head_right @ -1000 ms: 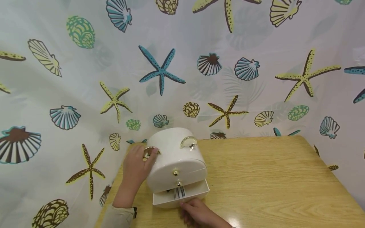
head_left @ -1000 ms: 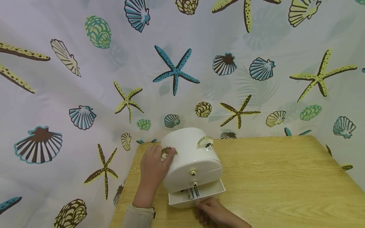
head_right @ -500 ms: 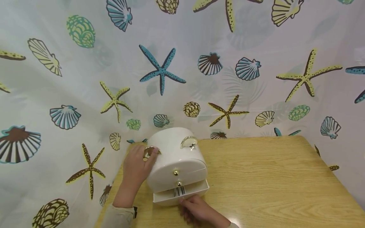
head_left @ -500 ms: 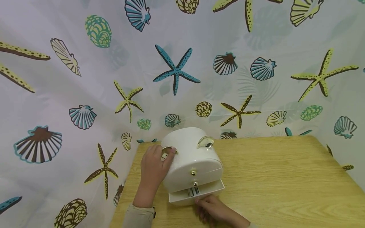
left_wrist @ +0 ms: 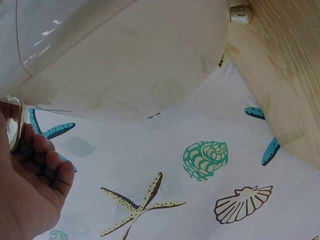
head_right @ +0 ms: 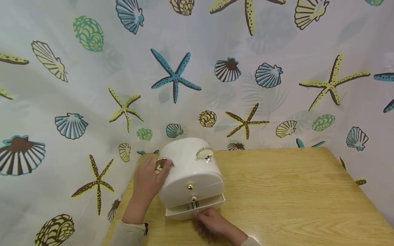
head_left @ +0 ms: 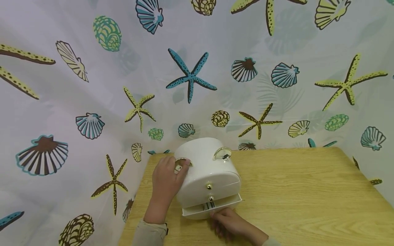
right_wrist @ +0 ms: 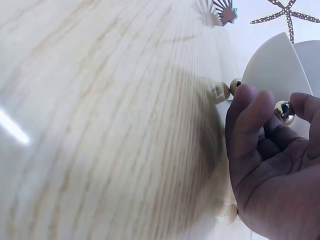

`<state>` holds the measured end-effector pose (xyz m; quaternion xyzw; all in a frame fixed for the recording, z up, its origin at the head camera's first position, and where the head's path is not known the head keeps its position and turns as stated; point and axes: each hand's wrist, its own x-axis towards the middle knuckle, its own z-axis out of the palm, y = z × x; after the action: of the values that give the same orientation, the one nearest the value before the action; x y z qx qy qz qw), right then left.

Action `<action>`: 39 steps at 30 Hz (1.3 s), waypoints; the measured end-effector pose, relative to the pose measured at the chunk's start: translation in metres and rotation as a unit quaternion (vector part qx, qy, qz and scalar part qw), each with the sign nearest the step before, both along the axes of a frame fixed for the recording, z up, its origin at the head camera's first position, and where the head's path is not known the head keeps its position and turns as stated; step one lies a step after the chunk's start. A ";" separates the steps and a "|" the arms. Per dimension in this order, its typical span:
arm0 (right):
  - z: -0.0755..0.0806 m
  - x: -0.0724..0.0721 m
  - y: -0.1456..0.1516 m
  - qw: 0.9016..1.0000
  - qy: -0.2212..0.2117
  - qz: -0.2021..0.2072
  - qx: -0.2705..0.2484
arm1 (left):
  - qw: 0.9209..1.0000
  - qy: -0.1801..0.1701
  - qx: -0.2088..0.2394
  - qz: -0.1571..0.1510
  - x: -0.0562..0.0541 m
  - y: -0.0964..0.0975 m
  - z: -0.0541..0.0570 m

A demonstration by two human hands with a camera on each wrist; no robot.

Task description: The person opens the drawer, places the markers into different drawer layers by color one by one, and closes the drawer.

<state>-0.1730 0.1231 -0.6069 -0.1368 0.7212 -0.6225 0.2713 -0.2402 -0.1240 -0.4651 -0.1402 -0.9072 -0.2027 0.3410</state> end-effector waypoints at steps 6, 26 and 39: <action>0.001 -0.003 0.001 1.000 -0.008 -0.002 0.006 | 1.000 0.007 0.002 -0.001 -0.001 0.000 -0.001; -0.002 -0.011 -0.001 1.000 -0.010 -0.004 0.007 | 1.000 0.023 0.006 -0.010 -0.001 0.000 -0.002; 0.002 -0.014 -0.002 1.000 0.000 0.001 0.008 | 1.000 0.017 0.004 -0.010 -0.002 -0.001 -0.002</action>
<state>-0.1868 0.1210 -0.6050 -0.1358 0.7259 -0.6166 0.2728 -0.2417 -0.1251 -0.4673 -0.1513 -0.8990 -0.2070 0.3551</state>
